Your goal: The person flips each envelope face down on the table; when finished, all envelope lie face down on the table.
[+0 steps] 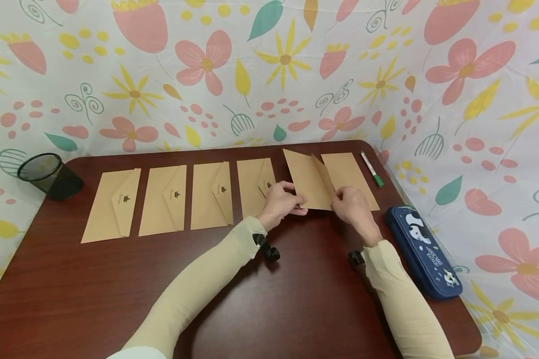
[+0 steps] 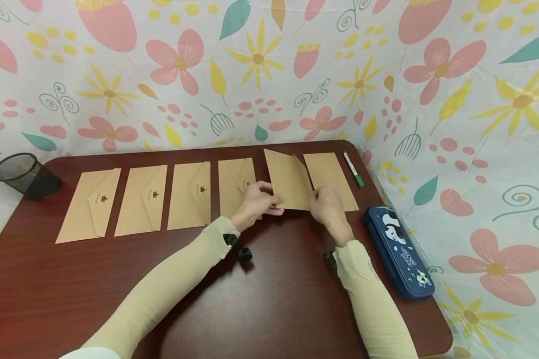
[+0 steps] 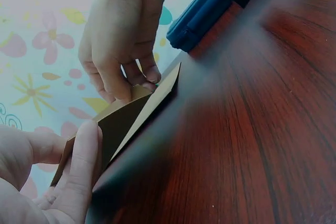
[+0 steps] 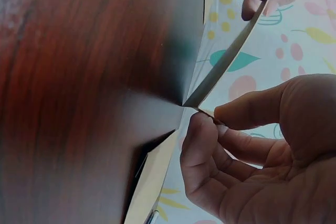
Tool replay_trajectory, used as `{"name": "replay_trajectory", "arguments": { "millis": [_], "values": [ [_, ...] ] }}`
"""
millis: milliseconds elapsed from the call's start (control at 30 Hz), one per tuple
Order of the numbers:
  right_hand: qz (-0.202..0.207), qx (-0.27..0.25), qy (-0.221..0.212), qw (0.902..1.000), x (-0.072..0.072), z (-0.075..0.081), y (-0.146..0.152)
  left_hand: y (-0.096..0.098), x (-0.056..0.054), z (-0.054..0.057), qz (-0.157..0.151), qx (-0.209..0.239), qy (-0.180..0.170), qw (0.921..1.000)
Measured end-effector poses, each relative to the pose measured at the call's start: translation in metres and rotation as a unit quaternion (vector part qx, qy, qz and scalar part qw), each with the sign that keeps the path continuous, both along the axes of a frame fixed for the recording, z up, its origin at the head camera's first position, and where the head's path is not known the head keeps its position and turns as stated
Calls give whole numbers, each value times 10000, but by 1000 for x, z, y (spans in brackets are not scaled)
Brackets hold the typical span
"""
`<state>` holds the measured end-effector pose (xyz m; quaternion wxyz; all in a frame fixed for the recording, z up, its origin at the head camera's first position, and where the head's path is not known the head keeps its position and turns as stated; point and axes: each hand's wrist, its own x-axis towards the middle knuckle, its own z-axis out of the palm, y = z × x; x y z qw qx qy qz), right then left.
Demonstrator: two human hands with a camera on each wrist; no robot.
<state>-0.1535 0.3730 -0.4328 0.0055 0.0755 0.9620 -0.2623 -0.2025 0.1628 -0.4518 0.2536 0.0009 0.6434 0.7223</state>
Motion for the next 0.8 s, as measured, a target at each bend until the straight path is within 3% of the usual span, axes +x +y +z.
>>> {"name": "replay_trajectory", "arguments": {
  "millis": [467, 600, 800],
  "values": [
    [-29, -404, -349, 9986, -2, -5, 2, 1, -1, -1, 78, 199, -159, 9996],
    [-46, -847, -467, 9953, -2, -7, 6, 0, -1, 0, 57, 256, -213, 9994],
    [-242, -1807, -412, 9824, -3, -8, 9, -2, -1, -1, 9, 213, -262, 9994]
  ]
}}
